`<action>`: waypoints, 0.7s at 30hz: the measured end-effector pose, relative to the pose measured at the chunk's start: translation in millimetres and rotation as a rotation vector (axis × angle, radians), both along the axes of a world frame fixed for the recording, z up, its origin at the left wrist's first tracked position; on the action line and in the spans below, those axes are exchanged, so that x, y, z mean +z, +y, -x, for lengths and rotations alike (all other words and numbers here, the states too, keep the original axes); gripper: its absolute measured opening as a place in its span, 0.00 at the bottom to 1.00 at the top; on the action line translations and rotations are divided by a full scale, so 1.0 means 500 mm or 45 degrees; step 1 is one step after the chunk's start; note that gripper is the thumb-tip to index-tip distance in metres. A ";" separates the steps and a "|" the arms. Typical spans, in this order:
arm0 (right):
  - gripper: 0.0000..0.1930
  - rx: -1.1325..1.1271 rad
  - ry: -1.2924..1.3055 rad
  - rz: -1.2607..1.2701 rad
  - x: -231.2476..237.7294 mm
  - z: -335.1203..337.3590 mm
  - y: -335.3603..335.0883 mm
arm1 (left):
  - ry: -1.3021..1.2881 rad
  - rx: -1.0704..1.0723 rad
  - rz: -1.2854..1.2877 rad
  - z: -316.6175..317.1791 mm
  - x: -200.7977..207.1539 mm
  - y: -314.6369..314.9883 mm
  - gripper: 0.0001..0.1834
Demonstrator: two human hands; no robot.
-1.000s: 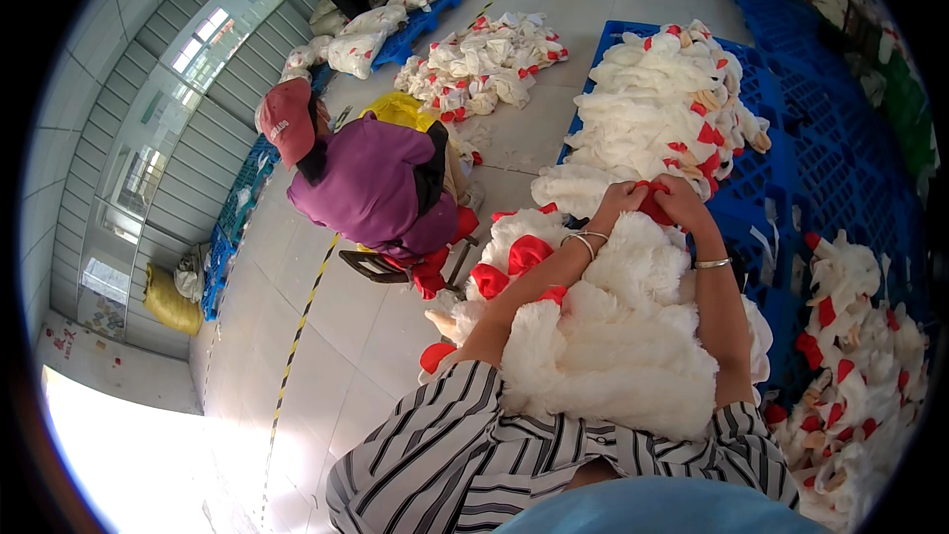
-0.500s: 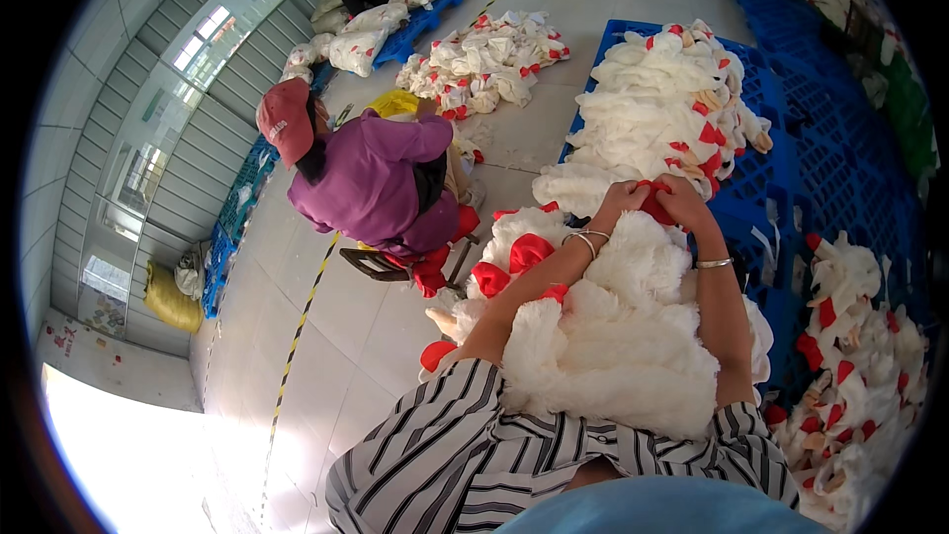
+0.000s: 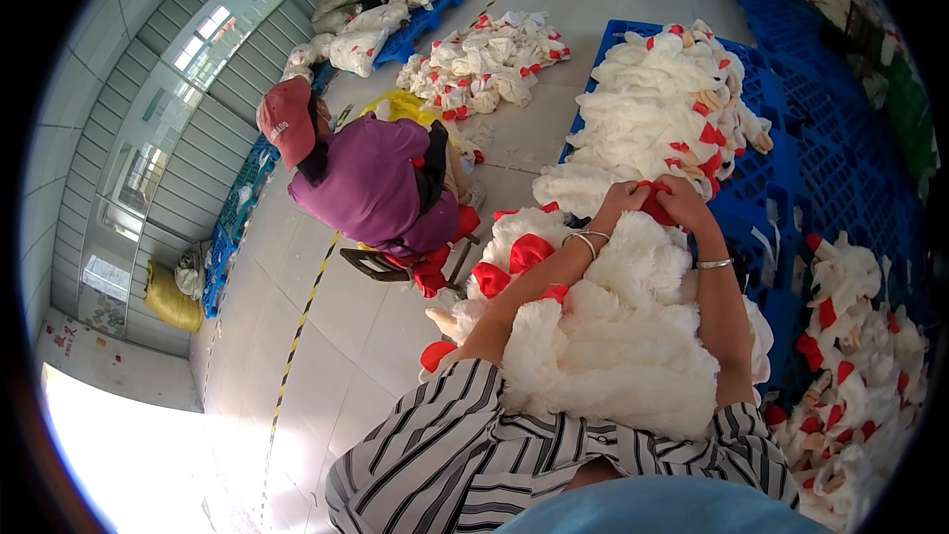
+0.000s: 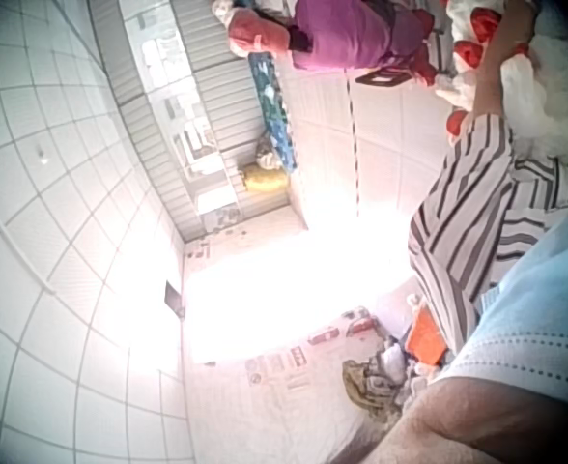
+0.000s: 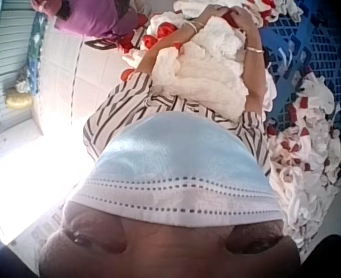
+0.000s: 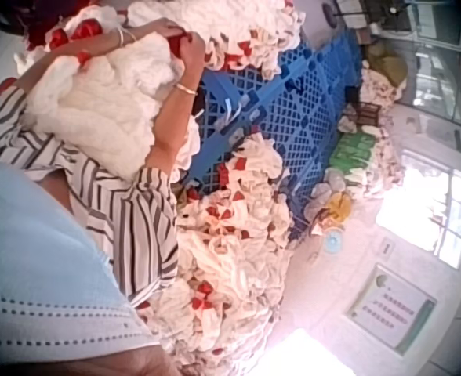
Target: The person assembles white stuffed animal toys by hand, attaching red fabric pieces to the limbs and adjusting the plush bodies. The person works at a table in a factory setting, handling the toys one by one and placing them into a blue crate.
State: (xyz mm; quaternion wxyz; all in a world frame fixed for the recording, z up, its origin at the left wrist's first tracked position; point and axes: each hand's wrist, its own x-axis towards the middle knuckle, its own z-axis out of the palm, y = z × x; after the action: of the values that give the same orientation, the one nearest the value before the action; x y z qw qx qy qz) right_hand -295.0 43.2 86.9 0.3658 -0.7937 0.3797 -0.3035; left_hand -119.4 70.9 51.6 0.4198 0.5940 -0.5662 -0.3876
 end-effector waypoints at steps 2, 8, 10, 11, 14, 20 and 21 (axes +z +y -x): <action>0.09 0.001 -0.003 -0.002 -0.002 0.000 -0.001 | -0.043 0.003 0.020 -0.002 -0.005 -0.002 0.22; 0.09 -0.013 0.025 -0.016 -0.004 0.004 -0.002 | 0.033 -0.010 -0.054 0.006 0.002 0.002 0.23; 0.10 -0.017 0.041 -0.024 -0.002 0.004 -0.002 | 0.024 -0.016 -0.057 0.005 0.006 0.001 0.23; 0.10 -0.013 0.035 -0.020 0.000 0.001 0.000 | 0.019 -0.017 -0.059 0.002 0.006 0.001 0.23; 0.10 -0.013 0.024 -0.016 0.001 0.001 0.001 | 0.036 -0.012 -0.041 0.003 0.006 0.003 0.23; 0.10 -0.010 0.021 -0.025 0.001 0.001 0.001 | 0.024 -0.038 -0.056 0.000 0.005 0.000 0.23; 0.09 -0.009 0.019 -0.020 0.001 0.001 0.001 | 0.022 -0.035 -0.066 0.000 0.003 -0.001 0.23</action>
State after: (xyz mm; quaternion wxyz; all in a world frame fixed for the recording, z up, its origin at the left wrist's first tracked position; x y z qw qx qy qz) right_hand -295.6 43.5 87.6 0.3681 -0.7917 0.3875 -0.2958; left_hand -119.3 70.4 53.0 0.4037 0.5935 -0.5605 -0.4131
